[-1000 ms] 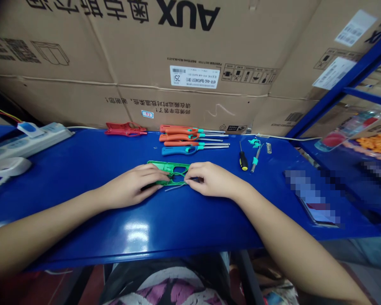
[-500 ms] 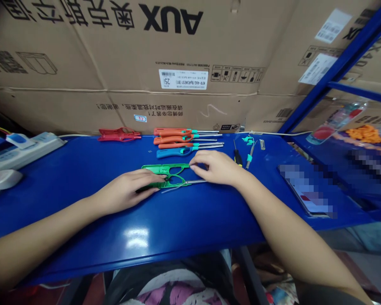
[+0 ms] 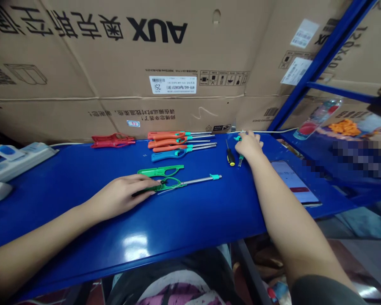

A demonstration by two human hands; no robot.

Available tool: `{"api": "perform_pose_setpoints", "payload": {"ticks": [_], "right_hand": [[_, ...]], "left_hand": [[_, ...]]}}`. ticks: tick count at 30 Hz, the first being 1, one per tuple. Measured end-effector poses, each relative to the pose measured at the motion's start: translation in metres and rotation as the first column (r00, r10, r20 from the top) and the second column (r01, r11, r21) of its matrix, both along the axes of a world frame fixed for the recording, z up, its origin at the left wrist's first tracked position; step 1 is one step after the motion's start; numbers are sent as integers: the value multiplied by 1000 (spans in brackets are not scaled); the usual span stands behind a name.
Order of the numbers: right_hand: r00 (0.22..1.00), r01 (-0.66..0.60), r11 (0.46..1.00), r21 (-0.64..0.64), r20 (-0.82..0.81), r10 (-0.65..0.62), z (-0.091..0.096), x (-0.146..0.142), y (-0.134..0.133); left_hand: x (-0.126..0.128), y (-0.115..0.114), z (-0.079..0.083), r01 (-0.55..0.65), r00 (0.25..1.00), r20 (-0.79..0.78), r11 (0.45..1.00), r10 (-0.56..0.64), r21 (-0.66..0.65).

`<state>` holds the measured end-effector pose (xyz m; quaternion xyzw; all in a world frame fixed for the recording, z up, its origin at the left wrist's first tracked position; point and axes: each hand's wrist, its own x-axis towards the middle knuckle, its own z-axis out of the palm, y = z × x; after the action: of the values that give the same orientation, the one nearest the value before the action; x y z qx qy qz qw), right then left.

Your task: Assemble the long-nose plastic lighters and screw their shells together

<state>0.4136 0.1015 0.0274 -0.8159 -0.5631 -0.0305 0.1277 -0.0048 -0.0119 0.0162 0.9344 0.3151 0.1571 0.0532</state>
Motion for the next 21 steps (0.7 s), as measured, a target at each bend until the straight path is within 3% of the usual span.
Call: {"api": "perform_pose_setpoints", "payload": {"ticks": [7,21], "right_hand": [[999,23,996,-90,27,-21,-10,6,7],[991,-126,992,7,41,125,-8,0,4]], "left_hand": [[-2,3,-1,75,997,21,994,-76,75],[-3,1,0,109,994,7,986,-110,123]]}}
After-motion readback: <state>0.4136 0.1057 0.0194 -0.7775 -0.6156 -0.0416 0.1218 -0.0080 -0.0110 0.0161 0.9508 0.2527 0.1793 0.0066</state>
